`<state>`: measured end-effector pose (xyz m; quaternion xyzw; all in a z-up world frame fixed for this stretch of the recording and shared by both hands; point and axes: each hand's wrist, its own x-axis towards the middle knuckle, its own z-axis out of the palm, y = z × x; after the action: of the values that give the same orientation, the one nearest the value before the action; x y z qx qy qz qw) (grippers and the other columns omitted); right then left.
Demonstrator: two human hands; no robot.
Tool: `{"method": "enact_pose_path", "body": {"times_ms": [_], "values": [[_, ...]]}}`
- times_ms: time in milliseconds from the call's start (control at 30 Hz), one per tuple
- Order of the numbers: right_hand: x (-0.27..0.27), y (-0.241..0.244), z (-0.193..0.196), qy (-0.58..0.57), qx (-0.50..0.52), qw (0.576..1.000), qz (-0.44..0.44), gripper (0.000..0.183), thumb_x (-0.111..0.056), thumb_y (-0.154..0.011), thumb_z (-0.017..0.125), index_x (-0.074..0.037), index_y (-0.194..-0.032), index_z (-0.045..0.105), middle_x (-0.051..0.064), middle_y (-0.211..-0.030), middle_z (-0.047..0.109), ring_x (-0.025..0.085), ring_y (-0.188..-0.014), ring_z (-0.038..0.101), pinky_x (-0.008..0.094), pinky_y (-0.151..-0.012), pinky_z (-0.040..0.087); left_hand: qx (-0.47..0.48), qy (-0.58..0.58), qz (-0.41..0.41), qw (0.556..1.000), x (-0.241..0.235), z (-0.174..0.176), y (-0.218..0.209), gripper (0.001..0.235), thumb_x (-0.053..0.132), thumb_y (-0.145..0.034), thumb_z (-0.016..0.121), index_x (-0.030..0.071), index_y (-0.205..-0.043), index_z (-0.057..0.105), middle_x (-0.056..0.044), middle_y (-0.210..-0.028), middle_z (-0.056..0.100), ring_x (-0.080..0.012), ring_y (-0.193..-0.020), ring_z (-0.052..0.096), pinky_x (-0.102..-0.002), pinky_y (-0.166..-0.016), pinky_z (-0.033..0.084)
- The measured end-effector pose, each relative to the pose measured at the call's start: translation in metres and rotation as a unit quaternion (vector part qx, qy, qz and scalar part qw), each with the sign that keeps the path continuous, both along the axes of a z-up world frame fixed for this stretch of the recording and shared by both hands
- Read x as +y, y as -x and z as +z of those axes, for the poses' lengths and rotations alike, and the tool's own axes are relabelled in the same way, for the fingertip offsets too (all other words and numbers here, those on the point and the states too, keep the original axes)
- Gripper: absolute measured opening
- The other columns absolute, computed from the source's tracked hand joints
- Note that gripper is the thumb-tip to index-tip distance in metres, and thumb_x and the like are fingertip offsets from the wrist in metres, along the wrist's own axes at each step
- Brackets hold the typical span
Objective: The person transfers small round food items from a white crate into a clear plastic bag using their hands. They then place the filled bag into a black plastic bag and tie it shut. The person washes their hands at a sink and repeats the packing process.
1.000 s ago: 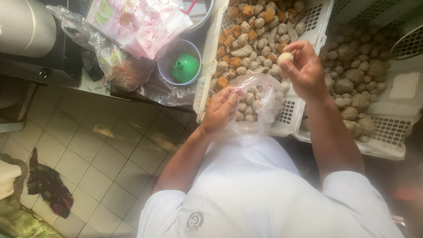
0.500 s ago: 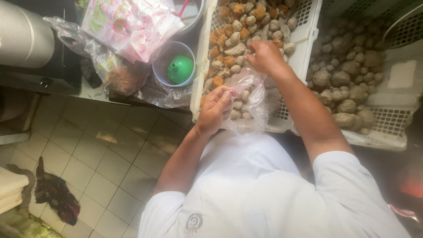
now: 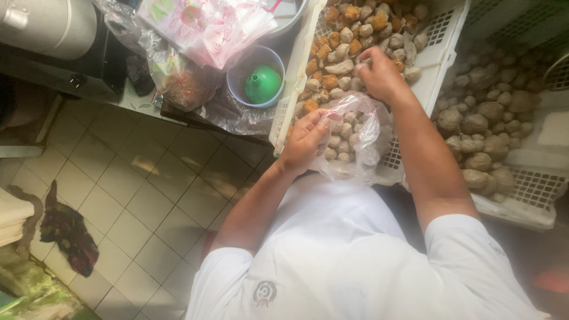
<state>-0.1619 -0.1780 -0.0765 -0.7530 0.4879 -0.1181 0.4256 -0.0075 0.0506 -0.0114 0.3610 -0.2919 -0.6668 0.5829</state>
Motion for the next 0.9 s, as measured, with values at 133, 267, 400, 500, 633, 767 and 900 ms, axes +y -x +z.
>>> {"method": "enact_pose_path", "body": {"times_ms": [133, 267, 400, 500, 633, 767, 900], "values": [[0.022, 0.042, 0.062, -0.19, -0.476, 0.856, -0.069, 0.018, -0.021, -0.117, 0.049, -0.006, -0.111, 0.057, 0.006, -0.092, 0.064, 0.01, -0.07, 0.057, 0.023, -0.058, 0.049, 0.024, 0.002, 0.011, 1.0, 0.0, 0.003, 0.0, 0.031, 0.017, -0.113, 0.047, 0.0, -0.138, 0.055, 0.01, -0.076, 0.039, -0.0019, -0.062, 0.031, -0.021, -0.055, 0.026], [0.09, 0.051, 0.089, -0.224, -0.397, 0.839, 0.295, 0.014, -0.017, -0.105, 0.062, -0.004, -0.105, 0.067, 0.003, -0.076, 0.063, 0.008, -0.055, 0.051, 0.02, -0.046, 0.047, 0.037, -0.006, 0.013, 0.999, -0.001, 0.007, -0.001, 0.036, 0.017, -0.113, 0.045, 0.0, -0.144, 0.051, 0.009, -0.075, 0.041, -0.001, -0.059, 0.031, -0.02, -0.051, 0.025], [0.14, 0.031, 0.093, 0.182, -0.096, 0.948, 0.243, 0.026, -0.015, -0.085, 0.076, -0.004, -0.107, 0.066, 0.014, -0.096, 0.068, 0.026, -0.083, 0.068, 0.037, -0.069, 0.056, 0.031, -0.027, 0.021, 0.999, 0.0, 0.006, 0.0, 0.037, 0.015, -0.113, 0.044, -0.002, -0.144, 0.05, 0.008, -0.076, 0.044, -0.0013, -0.059, 0.033, -0.021, -0.051, 0.026], [0.147, 0.027, 0.104, 0.268, -0.061, 0.929, 0.248, 0.044, -0.015, -0.079, 0.075, -0.002, -0.12, 0.065, 0.014, -0.107, 0.07, 0.032, -0.096, 0.069, 0.041, -0.078, 0.057, 0.062, -0.018, 0.018, 0.998, -0.001, 0.003, -0.001, 0.037, 0.014, -0.113, 0.043, 0.0, -0.146, 0.05, 0.01, -0.073, 0.041, -0.0003, -0.058, 0.032, -0.02, -0.05, 0.026], [0.15, 0.05, 0.118, 0.214, 0.286, 0.891, 0.28, 0.031, -0.029, -0.086, 0.074, -0.012, -0.111, 0.068, 0.009, -0.104, 0.071, 0.028, -0.098, 0.07, 0.041, -0.077, 0.059, 0.049, -0.004, 0.022, 0.999, 0.002, -0.006, -0.002, 0.03, 0.015, -0.116, 0.044, -0.001, -0.138, 0.056, 0.008, -0.076, 0.041, -0.0019, -0.061, 0.033, -0.022, -0.054, 0.027], [0.15, 0.082, 0.131, 0.157, 0.376, 0.863, 0.297, 0.04, -0.027, -0.08, 0.074, -0.02, -0.119, 0.07, 0.004, -0.106, 0.073, 0.023, -0.101, 0.07, 0.04, -0.076, 0.059, 0.03, -0.015, -0.033, 0.999, 0.002, -0.009, -0.006, 0.023, 0.016, -0.117, 0.046, 0.0, -0.124, 0.061, 0.009, -0.073, 0.039, -0.0014, -0.058, 0.03, -0.02, -0.05, 0.024], [0.126, 0.107, 0.133, -0.005, 0.254, 0.929, 0.27, 0.024, -0.036, -0.091, 0.07, -0.024, -0.111, 0.075, -0.001, -0.095, 0.078, 0.018, -0.079, 0.071, 0.034, -0.071, 0.059, -0.003, -0.038, -0.073, 0.997, -0.001, -0.005, -0.008, 0.026, 0.016, -0.112, 0.047, 0.002, -0.126, 0.063, 0.011, -0.071, 0.039, -0.0012, -0.057, 0.029, -0.02, -0.049, 0.023]]}}
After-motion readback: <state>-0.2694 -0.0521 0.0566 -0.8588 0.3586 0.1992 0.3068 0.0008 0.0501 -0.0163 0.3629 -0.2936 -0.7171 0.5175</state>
